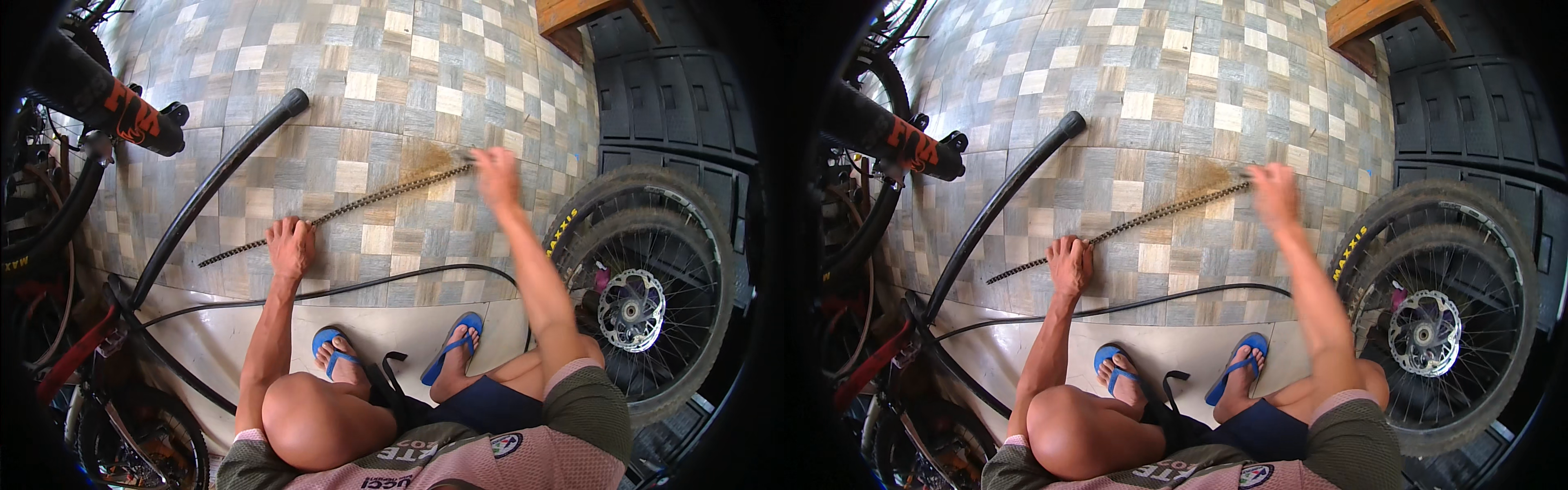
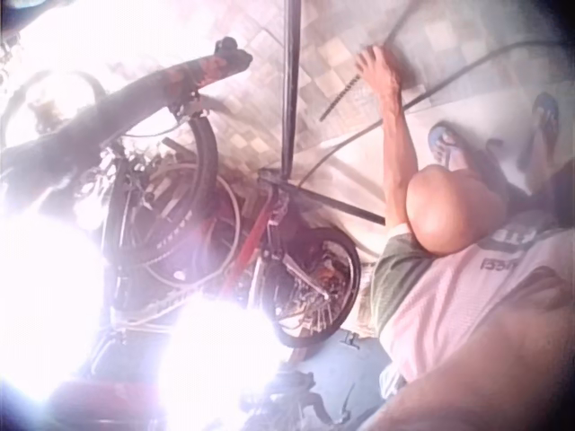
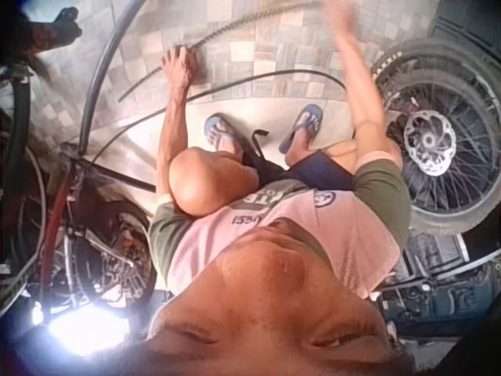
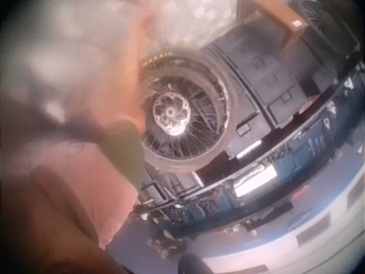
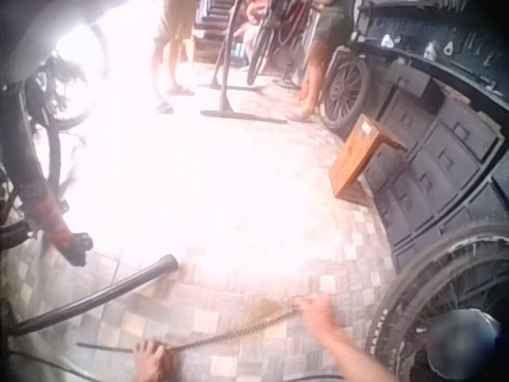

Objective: The person sits on the floor and scrubs a bicycle chain with a brush, then moves to a workbench to dip the brush into a container of liquid. The chain is handled and scrubbed repeatedly on the floor before the person stands and prepares cleaning supplies.

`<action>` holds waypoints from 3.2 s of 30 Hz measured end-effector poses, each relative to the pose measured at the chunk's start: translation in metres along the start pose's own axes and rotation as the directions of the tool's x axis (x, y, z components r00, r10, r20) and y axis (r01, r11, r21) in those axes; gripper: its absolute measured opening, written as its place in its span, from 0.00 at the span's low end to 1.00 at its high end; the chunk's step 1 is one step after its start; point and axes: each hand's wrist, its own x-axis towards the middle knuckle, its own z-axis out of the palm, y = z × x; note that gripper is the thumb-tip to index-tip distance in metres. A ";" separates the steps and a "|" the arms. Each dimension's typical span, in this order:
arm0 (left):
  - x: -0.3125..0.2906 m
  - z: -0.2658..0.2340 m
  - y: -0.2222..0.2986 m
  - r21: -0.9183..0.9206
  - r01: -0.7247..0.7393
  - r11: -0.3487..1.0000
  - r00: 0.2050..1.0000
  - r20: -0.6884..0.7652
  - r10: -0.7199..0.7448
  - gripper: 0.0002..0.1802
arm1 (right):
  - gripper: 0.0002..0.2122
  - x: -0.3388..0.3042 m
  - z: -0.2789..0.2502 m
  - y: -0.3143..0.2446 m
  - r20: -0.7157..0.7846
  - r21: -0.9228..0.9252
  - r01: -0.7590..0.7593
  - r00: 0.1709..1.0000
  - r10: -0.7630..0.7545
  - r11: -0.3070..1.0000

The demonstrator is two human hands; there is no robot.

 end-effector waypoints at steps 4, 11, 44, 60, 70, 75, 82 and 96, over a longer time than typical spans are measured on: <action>-0.002 0.002 -0.002 0.006 -0.001 1.000 1.000 -0.007 0.001 0.07 | 0.24 -0.071 0.093 -0.066 0.446 0.078 0.129 0.882 -0.150 0.989; 0.001 -0.001 -0.001 0.015 -0.029 0.999 1.000 -0.008 0.029 0.07 | 0.20 0.016 -0.013 0.030 0.040 -0.438 0.247 0.966 -0.256 0.864; 0.004 -0.004 0.003 0.009 -0.037 0.999 0.999 -0.030 0.037 0.07 | 0.06 0.046 0.006 0.011 0.079 -0.374 0.387 0.919 -0.387 0.843; 0.004 -0.004 0.004 0.041 -0.015 0.999 1.000 0.002 0.015 0.08 | 0.13 0.026 0.009 -0.002 0.056 -0.320 0.296 0.954 -0.294 0.900; -0.001 -0.003 0.001 -0.002 -0.008 1.000 1.000 -0.002 0.008 0.08 | 0.24 -0.008 0.074 -0.022 0.448 -0.088 0.035 0.894 0.008 0.996; 0.004 -0.005 0.003 0.015 -0.005 1.000 1.000 0.006 0.005 0.08 | 0.11 0.041 0.018 0.003 0.137 -0.653 0.442 0.868 -0.477 0.616; -0.001 0.001 -0.002 -0.020 -0.004 1.000 1.000 -0.008 0.004 0.08 | 0.17 -0.086 0.158 -0.061 0.438 -0.092 0.588 0.749 -0.498 0.804; 0.000 0.001 -0.003 0.004 -0.015 1.000 0.999 -0.031 0.015 0.08 | 0.24 -0.088 0.140 -0.094 0.391 -0.028 0.312 0.878 -0.277 0.950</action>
